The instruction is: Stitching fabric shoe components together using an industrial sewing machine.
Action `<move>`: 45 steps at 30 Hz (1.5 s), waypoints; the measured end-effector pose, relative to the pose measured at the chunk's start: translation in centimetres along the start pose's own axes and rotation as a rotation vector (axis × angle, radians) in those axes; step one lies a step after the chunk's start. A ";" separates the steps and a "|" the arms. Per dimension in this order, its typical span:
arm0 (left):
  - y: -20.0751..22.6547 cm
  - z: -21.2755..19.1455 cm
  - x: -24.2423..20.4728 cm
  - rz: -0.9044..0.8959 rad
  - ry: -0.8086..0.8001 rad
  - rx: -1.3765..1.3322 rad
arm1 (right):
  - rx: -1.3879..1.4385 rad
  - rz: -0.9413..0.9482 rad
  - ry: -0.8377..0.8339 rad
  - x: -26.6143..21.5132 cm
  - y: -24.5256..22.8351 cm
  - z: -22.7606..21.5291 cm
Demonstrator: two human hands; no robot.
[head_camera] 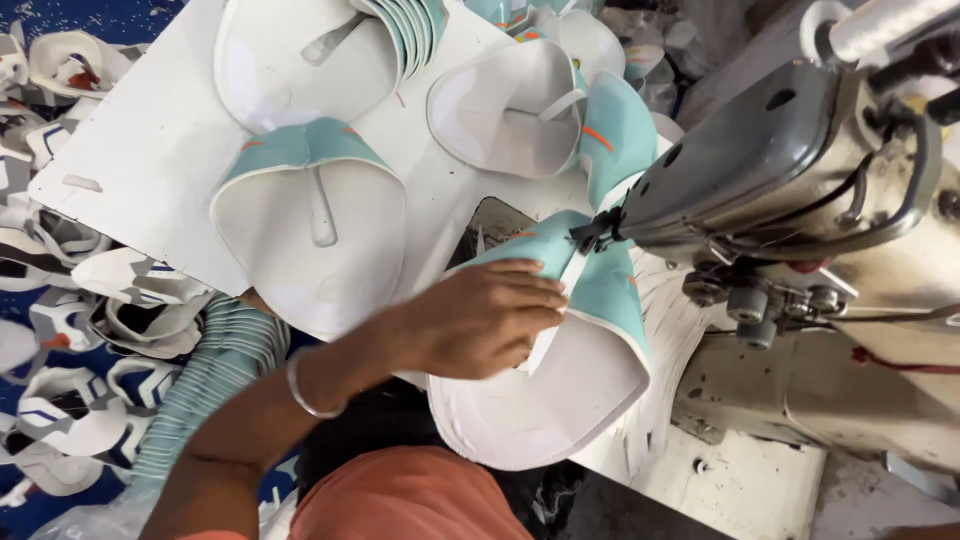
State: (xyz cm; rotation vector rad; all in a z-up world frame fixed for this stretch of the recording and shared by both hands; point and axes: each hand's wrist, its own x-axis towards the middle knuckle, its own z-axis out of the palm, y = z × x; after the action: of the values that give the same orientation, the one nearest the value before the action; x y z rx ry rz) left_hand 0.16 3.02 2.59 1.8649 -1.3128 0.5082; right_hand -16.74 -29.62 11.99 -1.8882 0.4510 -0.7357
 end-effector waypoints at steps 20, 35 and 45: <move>-10.7 2.1 -0.9 -0.511 0.323 -0.150 | -0.602 -0.270 -0.035 -1.5 11.9 4.2; -4.7 2.1 -2.6 -0.526 0.558 -0.158 | -0.522 0.130 -0.819 -12.2 16.0 20.4; -5.4 3.2 -2.5 -0.559 0.551 -0.002 | 0.921 0.335 -0.790 -13.8 11.5 19.5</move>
State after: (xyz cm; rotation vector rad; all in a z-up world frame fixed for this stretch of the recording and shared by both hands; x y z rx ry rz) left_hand 3.82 2.92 -3.11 1.8071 -0.4074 0.6487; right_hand -13.79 -12.78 -8.29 -1.0438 -0.0943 0.0872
